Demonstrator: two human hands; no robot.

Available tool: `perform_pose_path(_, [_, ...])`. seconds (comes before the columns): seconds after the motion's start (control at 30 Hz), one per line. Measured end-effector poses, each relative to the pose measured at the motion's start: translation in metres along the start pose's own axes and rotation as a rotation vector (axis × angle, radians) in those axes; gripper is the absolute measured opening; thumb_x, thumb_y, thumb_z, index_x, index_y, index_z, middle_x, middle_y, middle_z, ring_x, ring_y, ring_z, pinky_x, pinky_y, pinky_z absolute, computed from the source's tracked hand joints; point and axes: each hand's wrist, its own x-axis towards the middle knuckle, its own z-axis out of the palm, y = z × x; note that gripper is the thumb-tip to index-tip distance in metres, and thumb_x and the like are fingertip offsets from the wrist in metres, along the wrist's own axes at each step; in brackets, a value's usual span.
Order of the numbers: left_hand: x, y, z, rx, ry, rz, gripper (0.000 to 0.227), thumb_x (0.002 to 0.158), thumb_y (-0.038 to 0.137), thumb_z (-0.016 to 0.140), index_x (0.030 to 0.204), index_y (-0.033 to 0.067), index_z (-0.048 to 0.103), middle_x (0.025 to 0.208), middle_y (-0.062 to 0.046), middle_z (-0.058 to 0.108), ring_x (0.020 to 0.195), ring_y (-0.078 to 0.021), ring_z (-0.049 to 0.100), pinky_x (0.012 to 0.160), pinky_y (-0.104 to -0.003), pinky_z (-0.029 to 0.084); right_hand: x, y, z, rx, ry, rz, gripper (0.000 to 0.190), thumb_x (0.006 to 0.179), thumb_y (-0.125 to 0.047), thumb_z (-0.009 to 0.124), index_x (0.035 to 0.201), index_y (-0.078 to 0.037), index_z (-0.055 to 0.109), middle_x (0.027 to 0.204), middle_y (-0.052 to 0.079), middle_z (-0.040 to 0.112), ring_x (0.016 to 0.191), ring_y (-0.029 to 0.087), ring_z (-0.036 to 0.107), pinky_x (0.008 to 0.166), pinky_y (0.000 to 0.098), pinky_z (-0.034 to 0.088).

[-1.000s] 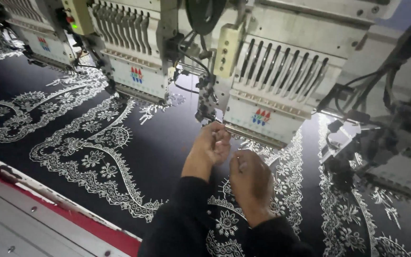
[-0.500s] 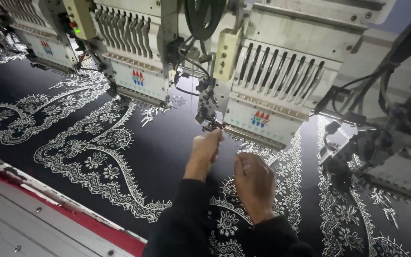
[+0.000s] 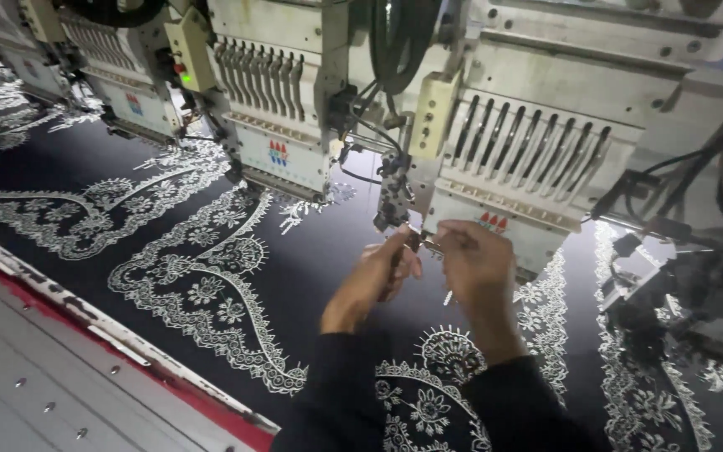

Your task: Threading thread through the various guides and needles of a multi-head industrial embroidery machine.

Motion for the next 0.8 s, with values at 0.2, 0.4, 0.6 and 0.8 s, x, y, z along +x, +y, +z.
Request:
perform_pose_path(0.2, [0.000,-0.001,-0.004,0.208,-0.043,-0.056,0.068,0.109,0.053,0.036,0.092,0.0009,0.075,0.066,-0.001,0.044,0.051,-0.0087,0.038,0.047,-0.025,0.034,-0.003,-0.019,-0.014,0.295,-0.117,0.072,0.021,0.090,-0.014,0.074,0.107,-0.002,0.078,0.073,0.017,0.071,0.057,0.019,0.067,0.044,0.0309,0.059])
perform_pose_path(0.4, [0.002,0.012,-0.019,0.637,0.134,0.045,0.053,0.096,0.061,0.053,0.101,0.0173,0.083,0.086,-0.012,0.074,0.080,-0.0268,0.066,0.075,-0.042,0.053,0.005,-0.002,-0.019,0.191,-0.118,-0.006,0.013,0.086,-0.011,0.075,0.096,-0.004,0.080,0.062,0.012,0.068,0.050,0.015,0.063,0.039,0.0269,0.056])
perform_pose_path(0.6, [0.008,0.016,0.004,0.634,0.028,0.135,0.052,0.092,0.059,0.062,0.087,0.0107,0.080,0.076,-0.017,0.071,0.080,-0.0322,0.069,0.076,-0.046,0.056,0.003,-0.003,-0.019,0.111,-0.216,-0.070,0.006,0.083,-0.006,0.077,0.087,-0.003,0.080,0.057,0.015,0.068,0.046,0.016,0.061,0.040,0.0280,0.055])
perform_pose_path(0.8, [0.040,-0.018,-0.001,0.643,0.068,0.121,0.041,0.094,0.047,0.063,0.077,0.0147,0.080,0.063,-0.011,0.066,0.067,-0.0253,0.066,0.066,-0.040,0.054,0.010,0.017,-0.013,-0.113,-0.412,-0.405,0.014,0.081,-0.009,0.081,0.094,-0.005,0.081,0.061,0.022,0.071,0.055,0.030,0.071,0.054,0.0434,0.057])
